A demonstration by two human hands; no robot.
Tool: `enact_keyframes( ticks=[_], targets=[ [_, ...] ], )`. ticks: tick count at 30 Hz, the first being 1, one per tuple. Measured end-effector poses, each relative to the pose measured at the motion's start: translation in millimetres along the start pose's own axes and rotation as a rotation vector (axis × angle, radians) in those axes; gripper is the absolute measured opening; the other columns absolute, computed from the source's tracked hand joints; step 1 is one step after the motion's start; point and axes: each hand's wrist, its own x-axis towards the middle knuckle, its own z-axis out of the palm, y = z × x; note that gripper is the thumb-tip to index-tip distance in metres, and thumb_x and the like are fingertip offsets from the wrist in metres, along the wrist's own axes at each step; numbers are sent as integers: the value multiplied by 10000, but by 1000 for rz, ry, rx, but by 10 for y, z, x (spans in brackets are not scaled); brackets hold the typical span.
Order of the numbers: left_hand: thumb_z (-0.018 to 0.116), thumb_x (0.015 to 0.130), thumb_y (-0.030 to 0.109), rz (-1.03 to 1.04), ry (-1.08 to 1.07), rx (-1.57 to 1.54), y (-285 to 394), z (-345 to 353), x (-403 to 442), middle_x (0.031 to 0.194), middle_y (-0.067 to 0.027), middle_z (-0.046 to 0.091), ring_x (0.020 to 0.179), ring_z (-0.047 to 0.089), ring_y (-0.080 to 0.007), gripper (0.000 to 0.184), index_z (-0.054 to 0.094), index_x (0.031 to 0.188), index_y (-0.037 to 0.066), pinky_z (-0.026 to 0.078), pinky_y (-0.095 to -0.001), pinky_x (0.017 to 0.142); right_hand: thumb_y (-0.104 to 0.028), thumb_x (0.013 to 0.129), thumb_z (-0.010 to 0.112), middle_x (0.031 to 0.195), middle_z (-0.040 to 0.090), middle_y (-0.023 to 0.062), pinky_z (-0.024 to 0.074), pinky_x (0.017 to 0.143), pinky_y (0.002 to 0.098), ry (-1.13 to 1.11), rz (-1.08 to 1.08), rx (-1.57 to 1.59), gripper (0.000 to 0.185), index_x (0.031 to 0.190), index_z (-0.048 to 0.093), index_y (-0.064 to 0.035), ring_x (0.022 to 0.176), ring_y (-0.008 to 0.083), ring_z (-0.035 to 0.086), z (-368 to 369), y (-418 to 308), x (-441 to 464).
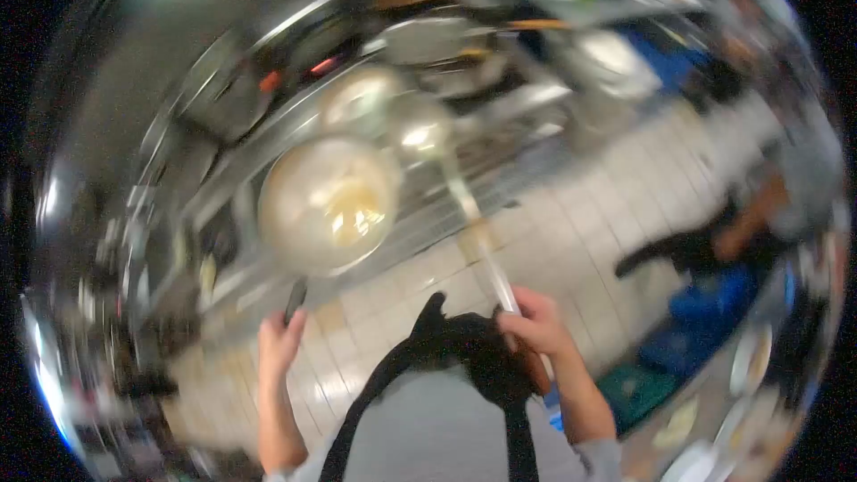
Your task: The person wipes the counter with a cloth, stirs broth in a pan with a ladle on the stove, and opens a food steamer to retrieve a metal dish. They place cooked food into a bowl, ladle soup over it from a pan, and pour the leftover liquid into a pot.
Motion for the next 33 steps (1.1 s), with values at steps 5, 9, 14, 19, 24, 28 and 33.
enact_keyframes(
  ticks=[5,9,14,19,24,28,33],
  targets=[
    [682,888,319,-168,114,8,28,-287,-15,648,-136,588,608,541,-180,361,665,890,-42,455,-371,590,-20,795,640,724,617,55,456,445,259,21,58,60,503,1285,563,60,513,129,565,-138,-46,202],
    [682,882,343,-233,139,-39,136,-392,57,668,-159,613,617,582,-213,389,671,914,-44,468,-384,611,-6,767,619,687,610,71,446,413,271,-2,-16,-45,530,1289,560,59,478,146,554,-364,62,407],
    [694,869,364,-269,144,-125,-843,-1261,619,680,-171,628,623,594,-254,405,680,921,-37,473,-399,618,-8,760,590,644,584,93,414,357,281,61,12,12,537,1288,548,76,395,163,502,839,-8,851],
    [693,869,392,-212,147,-42,-1744,-2092,1132,688,-173,638,634,609,-286,428,679,899,-35,476,-407,623,-62,789,606,638,579,96,409,352,266,92,0,20,510,1273,544,87,383,156,489,2037,92,1272],
    [688,880,407,-174,176,-52,-1960,-2799,1585,673,-127,630,622,594,-235,428,679,886,-21,464,-387,607,-134,798,626,625,559,75,375,342,249,69,-54,138,513,1261,554,73,365,140,447,2723,181,1626],
    [681,893,407,-142,220,-57,-2099,-3187,1928,653,-80,611,611,566,-166,428,667,855,-19,449,-354,585,-133,812,609,629,556,68,372,345,248,70,-25,104,493,1262,559,62,365,138,443,2982,189,1810],
    [651,921,416,-141,250,-82,-2056,-3633,2347,694,-3,576,620,498,-89,424,662,862,-4,397,-276,544,-100,819,582,637,554,76,370,346,246,84,28,92,470,1261,560,59,377,139,448,3215,156,2083]
  ],
)
